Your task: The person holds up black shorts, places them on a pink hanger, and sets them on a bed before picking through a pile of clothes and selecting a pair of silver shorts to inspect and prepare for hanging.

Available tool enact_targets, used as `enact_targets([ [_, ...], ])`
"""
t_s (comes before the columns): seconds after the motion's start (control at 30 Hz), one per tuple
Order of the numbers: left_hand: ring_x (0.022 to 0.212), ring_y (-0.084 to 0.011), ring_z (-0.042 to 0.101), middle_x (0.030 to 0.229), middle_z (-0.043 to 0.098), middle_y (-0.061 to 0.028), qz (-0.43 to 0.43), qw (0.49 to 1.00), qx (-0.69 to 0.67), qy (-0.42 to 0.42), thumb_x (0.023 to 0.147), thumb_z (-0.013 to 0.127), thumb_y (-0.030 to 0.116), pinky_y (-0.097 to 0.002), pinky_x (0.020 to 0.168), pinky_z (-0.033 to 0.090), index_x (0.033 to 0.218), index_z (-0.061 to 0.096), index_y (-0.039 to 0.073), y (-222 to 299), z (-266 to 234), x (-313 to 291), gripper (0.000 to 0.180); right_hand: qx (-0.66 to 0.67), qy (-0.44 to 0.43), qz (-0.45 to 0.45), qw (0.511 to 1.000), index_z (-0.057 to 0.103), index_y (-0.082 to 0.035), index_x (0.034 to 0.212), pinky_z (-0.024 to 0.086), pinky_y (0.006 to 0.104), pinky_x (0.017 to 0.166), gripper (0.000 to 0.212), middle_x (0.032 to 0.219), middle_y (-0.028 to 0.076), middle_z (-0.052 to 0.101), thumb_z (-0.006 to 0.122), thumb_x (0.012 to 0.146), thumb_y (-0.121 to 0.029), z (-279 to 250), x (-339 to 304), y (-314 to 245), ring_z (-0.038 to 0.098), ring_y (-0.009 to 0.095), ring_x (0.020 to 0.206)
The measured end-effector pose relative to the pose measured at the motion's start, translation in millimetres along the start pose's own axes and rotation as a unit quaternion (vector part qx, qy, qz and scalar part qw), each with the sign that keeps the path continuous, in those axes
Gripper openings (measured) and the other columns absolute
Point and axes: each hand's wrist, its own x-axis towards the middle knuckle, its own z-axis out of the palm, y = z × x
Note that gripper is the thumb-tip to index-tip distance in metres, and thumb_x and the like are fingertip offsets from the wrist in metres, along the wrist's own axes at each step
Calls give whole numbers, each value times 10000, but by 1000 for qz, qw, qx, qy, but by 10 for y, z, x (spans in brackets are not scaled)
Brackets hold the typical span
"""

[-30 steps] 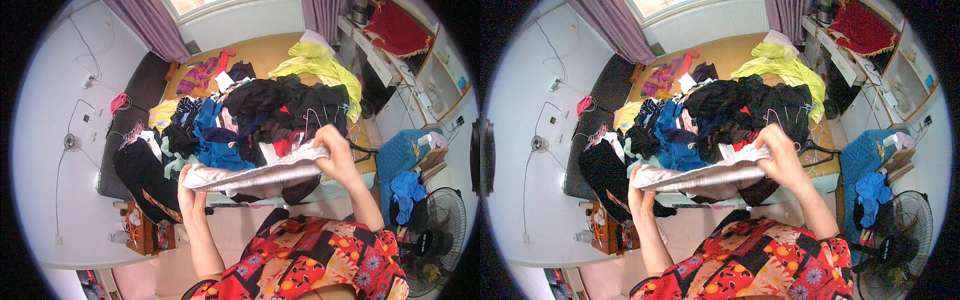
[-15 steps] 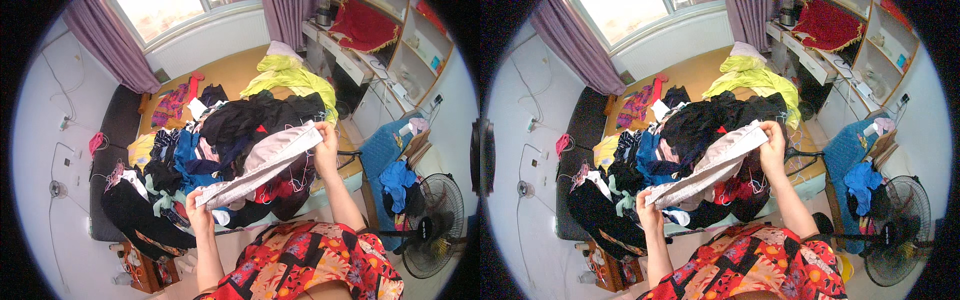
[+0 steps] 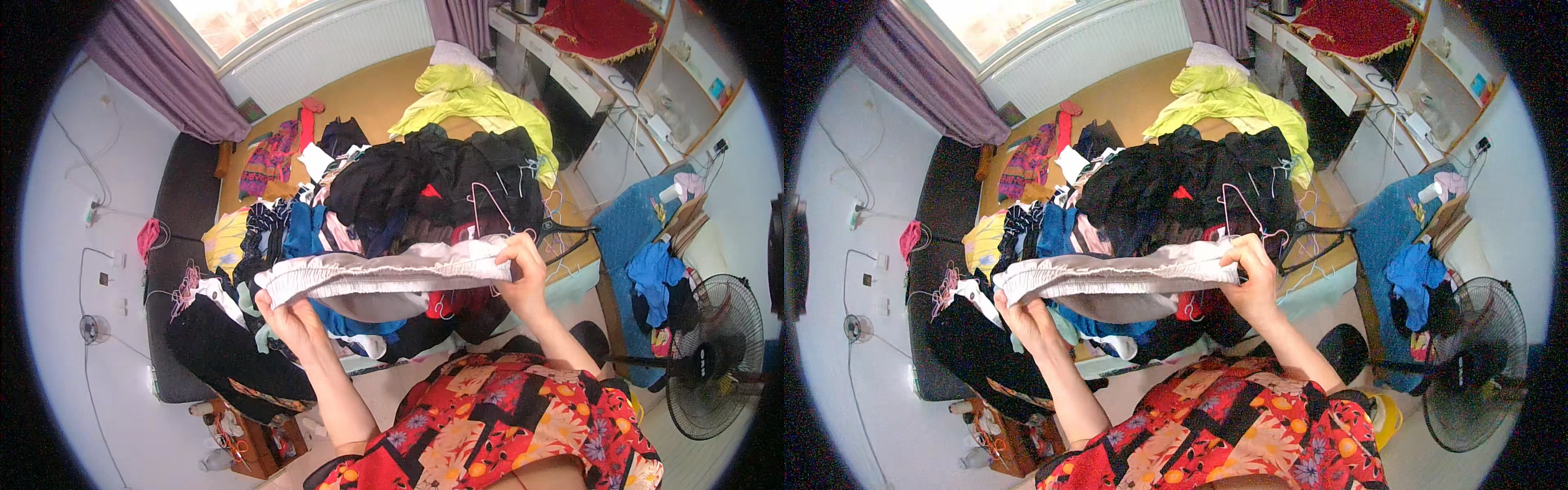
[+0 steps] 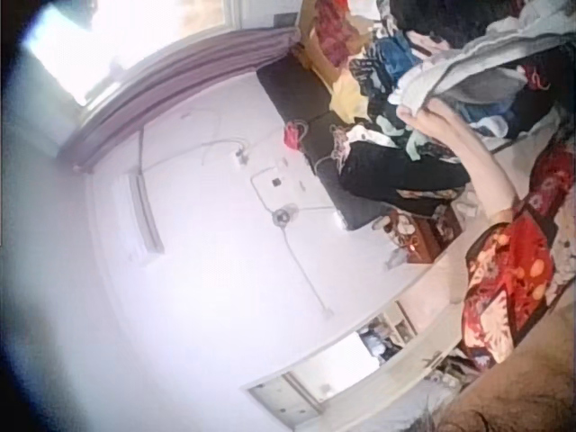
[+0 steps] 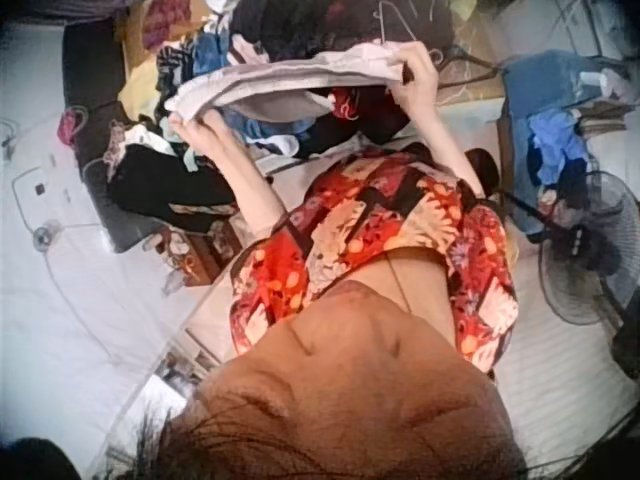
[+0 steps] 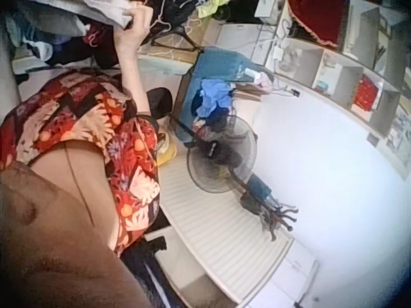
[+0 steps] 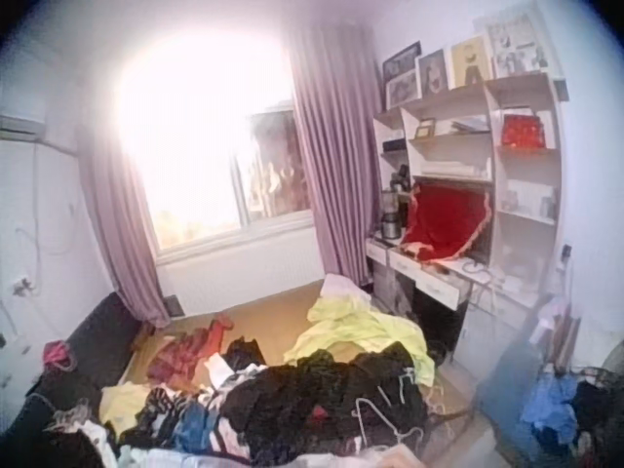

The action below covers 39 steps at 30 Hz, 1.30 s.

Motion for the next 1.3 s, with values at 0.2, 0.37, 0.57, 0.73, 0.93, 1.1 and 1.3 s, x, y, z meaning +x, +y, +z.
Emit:
enact_targets([
  [0.2,909,-197,584,957,561,-92,-50,989,139,-5,812,499,-123,-342,833,505,875,448,66,-288,-158,-266,205,-14,14,-59,998,512,-53,762,441,295,613,313,770,88,508,721,558,60,-47,22,0,548,242,721],
  [0.37,879,-188,539,916,544,-66,-140,835,525,-85,709,664,31,-327,838,435,909,506,44,-642,-559,-623,255,-35,-3,-86,996,481,-45,739,429,311,579,307,727,93,492,691,549,75,-117,106,137,522,252,667],
  [0.57,835,-166,550,892,557,-62,-258,795,437,-332,857,602,169,-302,772,445,902,600,27,-817,526,-1524,149,-11,-21,-59,998,469,-40,731,410,299,596,301,723,98,477,688,543,47,-92,250,188,500,241,672],
  [0.73,1071,-190,527,1144,542,-58,-604,740,-113,-273,894,444,545,-345,934,414,1228,465,78,-1388,755,-1984,575,-42,-26,-96,994,467,-62,750,445,339,530,317,729,104,500,715,562,-7,-4,294,120,531,290,631],
  [0.93,1117,-191,502,1196,549,-53,-622,755,-204,-37,937,479,341,-358,942,396,1246,470,96,-1366,1102,-1758,394,-79,-22,-117,990,472,-67,772,445,349,512,345,722,99,491,718,540,0,-27,323,42,526,288,620],
  [1.1,1165,-227,488,1239,527,-90,-550,803,-229,-3,860,488,132,-395,1027,358,1250,455,54,-1117,1052,-1540,400,-116,-10,-110,987,481,-64,761,445,347,510,329,716,100,483,715,540,2,12,303,-8,533,291,620],
  [1.3,1244,-268,418,1296,484,-110,-474,861,-163,-86,818,445,277,-422,1086,246,1269,436,61,-914,1030,-1308,501,-170,-103,-104,975,546,-80,801,490,370,578,328,828,90,548,723,524,-75,109,49,-45,585,286,690],
])
